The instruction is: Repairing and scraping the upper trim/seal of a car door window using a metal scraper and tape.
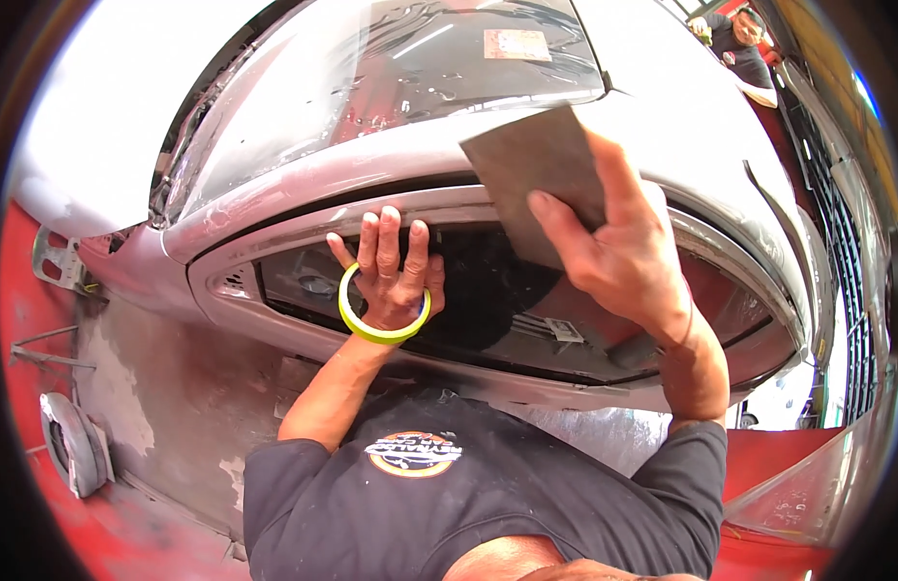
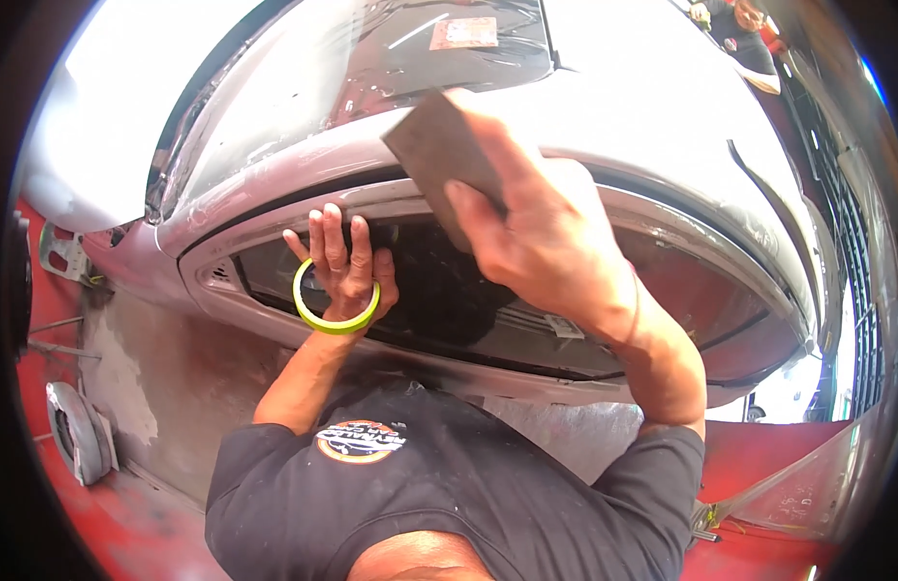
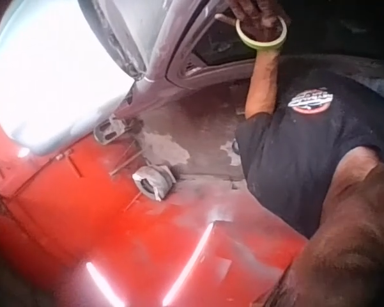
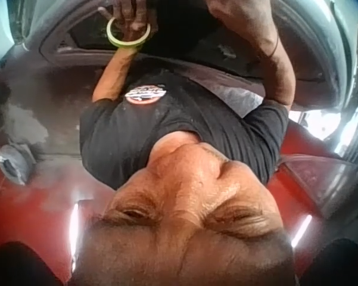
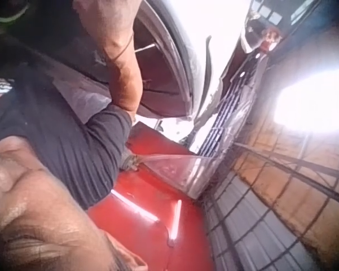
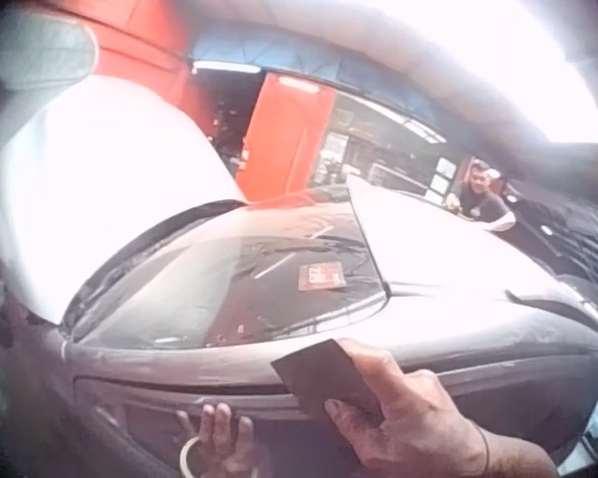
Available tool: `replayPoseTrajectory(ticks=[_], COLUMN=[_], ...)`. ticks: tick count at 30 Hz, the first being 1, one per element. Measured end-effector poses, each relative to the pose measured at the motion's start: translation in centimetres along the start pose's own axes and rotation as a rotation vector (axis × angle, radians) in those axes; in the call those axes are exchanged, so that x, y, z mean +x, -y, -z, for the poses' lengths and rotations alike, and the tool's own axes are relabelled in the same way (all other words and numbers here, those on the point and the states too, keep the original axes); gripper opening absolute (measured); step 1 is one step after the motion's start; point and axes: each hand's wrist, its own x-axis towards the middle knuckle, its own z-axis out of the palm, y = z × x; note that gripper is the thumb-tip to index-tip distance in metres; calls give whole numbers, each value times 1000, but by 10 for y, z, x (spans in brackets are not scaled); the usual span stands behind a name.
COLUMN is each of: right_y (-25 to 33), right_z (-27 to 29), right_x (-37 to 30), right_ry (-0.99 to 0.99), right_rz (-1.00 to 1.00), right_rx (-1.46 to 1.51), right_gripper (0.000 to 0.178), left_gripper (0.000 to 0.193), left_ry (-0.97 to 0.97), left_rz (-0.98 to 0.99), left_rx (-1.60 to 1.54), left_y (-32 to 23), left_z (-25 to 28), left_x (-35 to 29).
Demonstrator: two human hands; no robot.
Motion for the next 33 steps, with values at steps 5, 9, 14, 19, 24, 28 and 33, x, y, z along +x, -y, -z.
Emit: replayPoseTrajectory(ticks=[5, 9, 14, 19, 24, 28, 33], right_y=[-10, 4, -3, 11, 3, 8, 8], right_z=[19, -4, 16, -10, 8, -19, 0], right_x=[-9, 7, -5, 10, 0, 13, 6], right_ry=[-7, 64, 72, 107, 63, 73, 79], right_rz=[-129, -18, -108, 56, -92, 118, -64], right_rx=[187, -8, 75, -37, 83, -37, 44], right_gripper=[52, 54, 52, 53, 52, 52, 52], left_gripper=[59, 59, 59, 59, 60, 60, 60], left_ry=[-6, 12, 2, 53, 28, 22, 56], left_rz=[-18, -9, -85, -60, -98, -9, -3], left_rx=[18, 0, 35, 32, 28, -7, -31], left_y=[3, 3, 4, 5, 5, 1, 1], left_z=[1, 2, 4, 4, 4, 3, 11], left_x=[-1, -2, 1, 0, 0, -2, 1])
